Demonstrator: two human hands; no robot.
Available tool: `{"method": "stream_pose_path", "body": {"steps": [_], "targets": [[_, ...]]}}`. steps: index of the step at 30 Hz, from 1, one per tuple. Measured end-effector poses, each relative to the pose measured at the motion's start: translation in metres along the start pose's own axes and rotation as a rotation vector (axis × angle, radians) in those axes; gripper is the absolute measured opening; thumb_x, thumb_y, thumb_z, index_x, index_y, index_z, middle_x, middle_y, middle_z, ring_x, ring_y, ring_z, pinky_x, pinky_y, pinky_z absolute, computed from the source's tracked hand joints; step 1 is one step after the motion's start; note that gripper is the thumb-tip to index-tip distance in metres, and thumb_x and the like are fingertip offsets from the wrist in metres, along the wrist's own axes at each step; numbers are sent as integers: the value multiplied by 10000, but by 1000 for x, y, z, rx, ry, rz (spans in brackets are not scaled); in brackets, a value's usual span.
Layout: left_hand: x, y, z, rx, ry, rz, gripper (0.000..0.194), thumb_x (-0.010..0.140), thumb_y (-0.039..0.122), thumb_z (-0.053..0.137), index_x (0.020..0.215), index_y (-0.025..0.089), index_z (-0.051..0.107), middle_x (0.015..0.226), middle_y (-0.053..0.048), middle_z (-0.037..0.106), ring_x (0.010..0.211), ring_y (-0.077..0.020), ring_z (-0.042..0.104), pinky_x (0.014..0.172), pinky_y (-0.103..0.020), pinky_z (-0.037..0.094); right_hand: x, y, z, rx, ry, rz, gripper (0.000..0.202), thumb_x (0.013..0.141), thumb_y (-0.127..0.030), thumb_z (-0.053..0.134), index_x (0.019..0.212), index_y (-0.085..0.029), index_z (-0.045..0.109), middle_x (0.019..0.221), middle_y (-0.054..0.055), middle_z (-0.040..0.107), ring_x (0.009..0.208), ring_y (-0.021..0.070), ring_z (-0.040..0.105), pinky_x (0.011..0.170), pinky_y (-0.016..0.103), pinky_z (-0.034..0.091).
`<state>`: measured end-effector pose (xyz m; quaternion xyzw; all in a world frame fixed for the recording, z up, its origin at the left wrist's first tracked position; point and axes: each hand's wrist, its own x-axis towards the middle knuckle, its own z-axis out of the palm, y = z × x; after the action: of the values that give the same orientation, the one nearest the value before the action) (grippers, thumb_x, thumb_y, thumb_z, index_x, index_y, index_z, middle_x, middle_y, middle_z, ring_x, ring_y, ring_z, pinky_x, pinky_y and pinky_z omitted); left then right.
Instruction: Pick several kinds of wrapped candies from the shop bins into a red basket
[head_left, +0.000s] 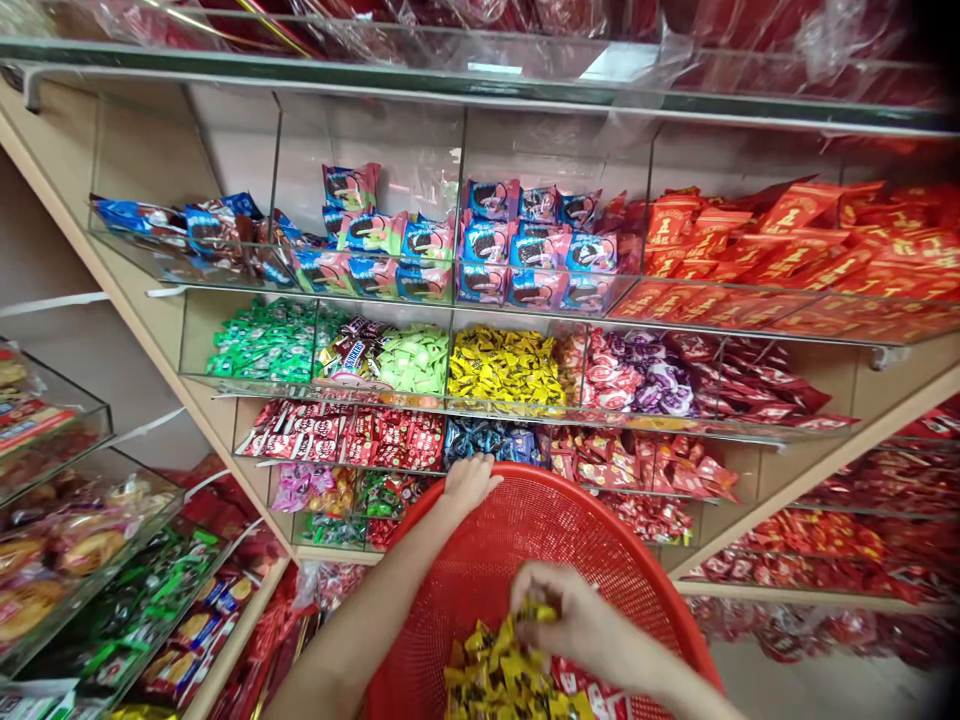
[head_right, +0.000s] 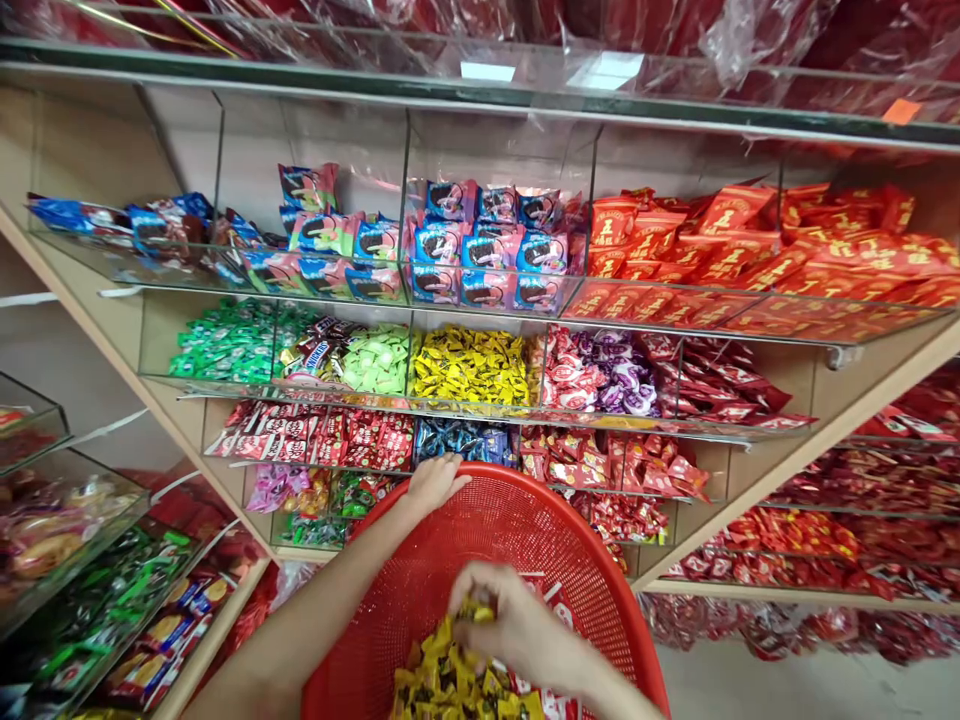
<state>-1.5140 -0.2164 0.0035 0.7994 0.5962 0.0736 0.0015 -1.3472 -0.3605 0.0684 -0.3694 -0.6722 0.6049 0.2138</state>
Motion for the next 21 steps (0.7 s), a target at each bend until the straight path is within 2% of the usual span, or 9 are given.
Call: {"method": "stream_pose_path", "body": {"steps": [2, 3, 6, 9, 12, 17, 21], "targets": [[1, 0, 1, 0, 8, 7, 369, 848, 460, 349, 1028, 171, 491, 1021, -89, 592, 877, -210, 585, 708, -305, 450, -10, 31, 19, -29, -57, 113, 164, 589, -127, 550, 744, -179, 562, 684, -42, 549, 554, 77, 490, 476, 181, 374], [1, 0, 2, -1, 11, 8, 367, 847, 459, 352, 1032, 173, 490, 1020, -88, 591, 879, -211, 584, 709, -305, 448, -12, 46, 27, -45, -93, 125, 156, 569, -131, 563, 718, -173, 581, 686, -39, 558, 581, 79, 491, 507, 181, 373], [2, -1, 4, -1, 10, 2, 373, 849, 459, 346, 1049, 175, 482, 1012, -90, 588, 887, -214, 580, 718, -312, 444, -15, 86, 44, -132, -196, 96, 151, 565, -212, 599, 706, -172, 635, 659, -31, 563, 615, 91, 493, 579, 198, 381], [1, -1, 4, 3, 17, 1, 376, 850, 460, 340, 1046, 173, 481, 1008, -90, 589, 878, -212, 581, 715, -311, 444, -13, 110, 50, -228, -237, 103, 214, 583, -293, 613, 768, -200, 666, 641, -30, 557, 625, 106, 500, 583, 207, 383], [1, 0, 4, 3, 21, 3, 369, 849, 458, 345, 1034, 171, 485, 997, -86, 594, 862, -211, 586, 706, -307, 447, -12, 114, 50, -269, -267, 97, 254, 604, -348, 612, 826, -243, 678, 685, -30, 582, 617, 108, 504, 570, 209, 376], [0, 0, 3, -12, 15, 2, 371, 849, 455, 346, 1046, 172, 482, 1021, -92, 588, 885, -213, 582, 722, -312, 447, -12, 99, 50, -290, -265, 18, 326, 633, -403, 580, 893, -235, 681, 810, 0, 636, 671, 124, 526, 614, 219, 390], [-1, 0, 4, -9, 2, -6, 384, 850, 460, 339, 1067, 174, 475, 1043, -102, 580, 898, -207, 578, 727, -302, 449, -11, 82, 52, -327, -244, 91, 308, 641, -413, 582, 892, -268, 686, 806, -8, 650, 707, 159, 576, 633, 247, 424]]}}
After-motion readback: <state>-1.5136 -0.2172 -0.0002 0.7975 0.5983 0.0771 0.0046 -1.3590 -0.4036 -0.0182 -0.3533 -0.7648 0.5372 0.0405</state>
